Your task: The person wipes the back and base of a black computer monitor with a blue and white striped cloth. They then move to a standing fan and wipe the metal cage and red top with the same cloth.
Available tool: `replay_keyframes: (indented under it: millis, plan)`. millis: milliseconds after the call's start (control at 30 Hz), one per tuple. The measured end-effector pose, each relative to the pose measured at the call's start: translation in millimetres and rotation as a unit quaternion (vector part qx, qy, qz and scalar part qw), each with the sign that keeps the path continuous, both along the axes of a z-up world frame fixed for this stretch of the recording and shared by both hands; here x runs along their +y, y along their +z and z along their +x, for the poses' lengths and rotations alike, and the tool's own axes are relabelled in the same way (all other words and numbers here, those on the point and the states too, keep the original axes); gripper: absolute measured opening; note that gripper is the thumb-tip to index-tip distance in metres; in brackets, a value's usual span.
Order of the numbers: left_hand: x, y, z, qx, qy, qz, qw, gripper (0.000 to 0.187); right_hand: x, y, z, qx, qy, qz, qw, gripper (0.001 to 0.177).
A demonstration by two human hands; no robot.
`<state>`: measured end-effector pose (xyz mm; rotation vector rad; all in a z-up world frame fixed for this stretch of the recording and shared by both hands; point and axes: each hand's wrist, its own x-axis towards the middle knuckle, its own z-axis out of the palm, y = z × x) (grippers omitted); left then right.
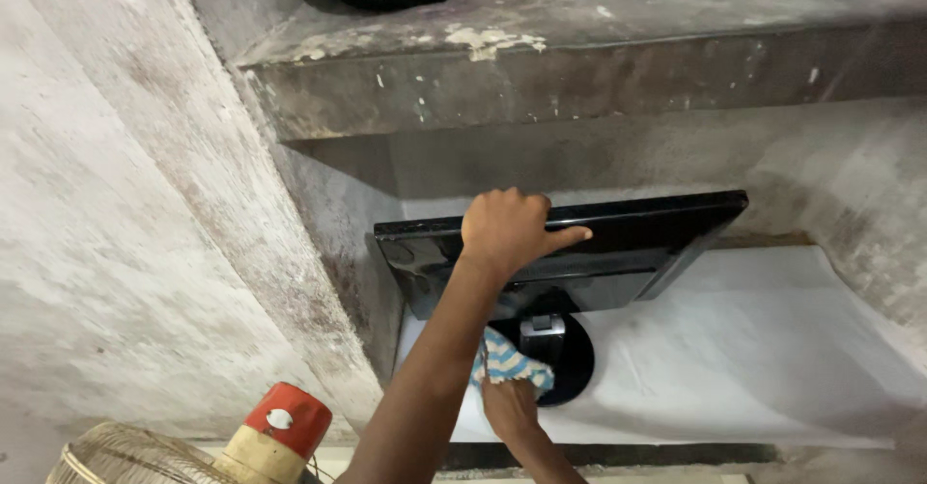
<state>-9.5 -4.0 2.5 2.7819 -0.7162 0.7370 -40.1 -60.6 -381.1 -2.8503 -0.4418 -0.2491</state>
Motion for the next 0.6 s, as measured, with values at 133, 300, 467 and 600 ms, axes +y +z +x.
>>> replay_keyframes:
  millis: [133, 300, 467, 600]
  plan:
    - [2, 1, 2, 0.043, 0.012, 0.007, 0.999, 0.077, 21, -21, 54, 0.053, 0.006, -0.03, 0.998, 0.026]
    - [2, 0, 1, 0.037, 0.008, -0.018, 0.999, 0.076, 23, -19, 117, 0.103, -0.036, 0.128, 0.986, 0.065]
    - [3, 1, 3, 0.039, 0.011, -0.005, 0.999, 0.077, 20, -11, 104, 0.019, 0.081, 0.151, 0.985, 0.047]
    - [6, 1, 6, 0.005, -0.009, -0.009, 1.0, 0.076, 20, -1, 34, 0.029, 0.046, 0.05, 0.997, 0.02]
